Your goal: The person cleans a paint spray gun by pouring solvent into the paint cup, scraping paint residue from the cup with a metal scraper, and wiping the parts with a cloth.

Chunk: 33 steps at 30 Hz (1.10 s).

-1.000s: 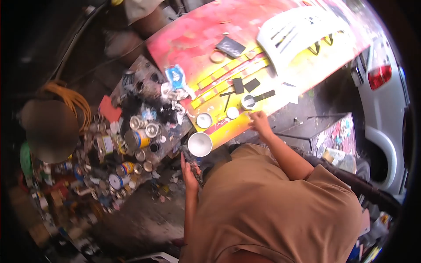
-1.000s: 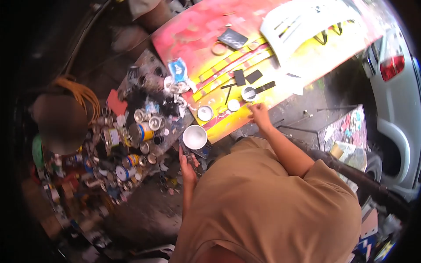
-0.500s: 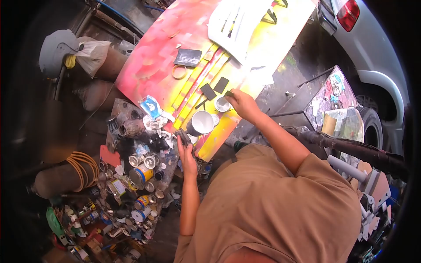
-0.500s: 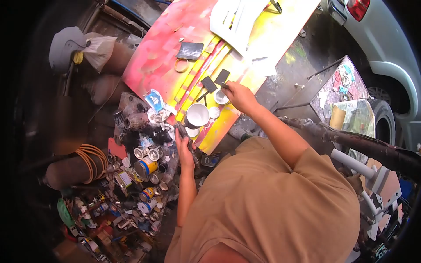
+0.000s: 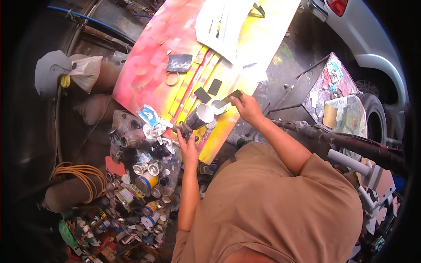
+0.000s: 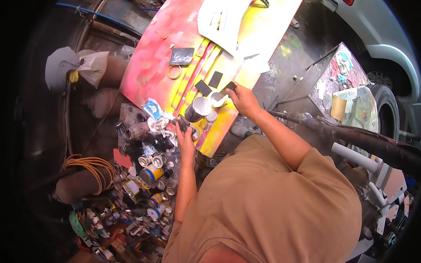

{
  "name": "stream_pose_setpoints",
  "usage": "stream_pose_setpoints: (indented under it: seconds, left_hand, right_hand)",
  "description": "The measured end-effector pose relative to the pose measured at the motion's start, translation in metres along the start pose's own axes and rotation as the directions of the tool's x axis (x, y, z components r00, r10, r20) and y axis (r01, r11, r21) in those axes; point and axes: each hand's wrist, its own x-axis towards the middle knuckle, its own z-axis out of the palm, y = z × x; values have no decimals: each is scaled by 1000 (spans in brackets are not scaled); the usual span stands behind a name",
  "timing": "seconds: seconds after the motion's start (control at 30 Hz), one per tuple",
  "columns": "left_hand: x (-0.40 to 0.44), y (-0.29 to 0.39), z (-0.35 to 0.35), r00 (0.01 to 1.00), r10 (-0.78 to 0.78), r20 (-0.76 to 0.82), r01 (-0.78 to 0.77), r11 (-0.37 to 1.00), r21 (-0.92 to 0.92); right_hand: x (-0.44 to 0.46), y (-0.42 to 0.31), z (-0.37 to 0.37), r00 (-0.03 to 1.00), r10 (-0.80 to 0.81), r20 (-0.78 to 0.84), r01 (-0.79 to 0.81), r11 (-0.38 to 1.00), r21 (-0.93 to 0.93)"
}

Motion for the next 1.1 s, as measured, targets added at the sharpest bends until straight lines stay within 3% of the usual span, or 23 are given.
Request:
stream_pose_setpoints:
  seconds: [0.13,0.23,0.37,0.67,0.87,1.1]
  left_hand:
    - [3,7,6,1000,-29,11,28,998,51]
    - [7,10,13,1000,-3,-25,8,978,210]
    - [22,-10,13,990,142,26,-141,916,376]
    - [3,47,39,949,291,119,-294,687,664]
    - [-7,66,49,908,378,179,-370,526,766]
    - [-19,76,59,876,433,211,-414,452,790]
  right_hand:
    - [-4,8,1,999,-17,-41,20,998,64]
    - [-5,14,4,993,-61,-98,67,996,65]
    - [-5,15,0,993,-57,-105,61,997,41]
    - [-8,26,7,989,-81,-121,83,996,11]
    - [-12,29,13,968,-131,-213,139,990,27]
    - [-15,34,17,964,-137,-227,151,988,43]
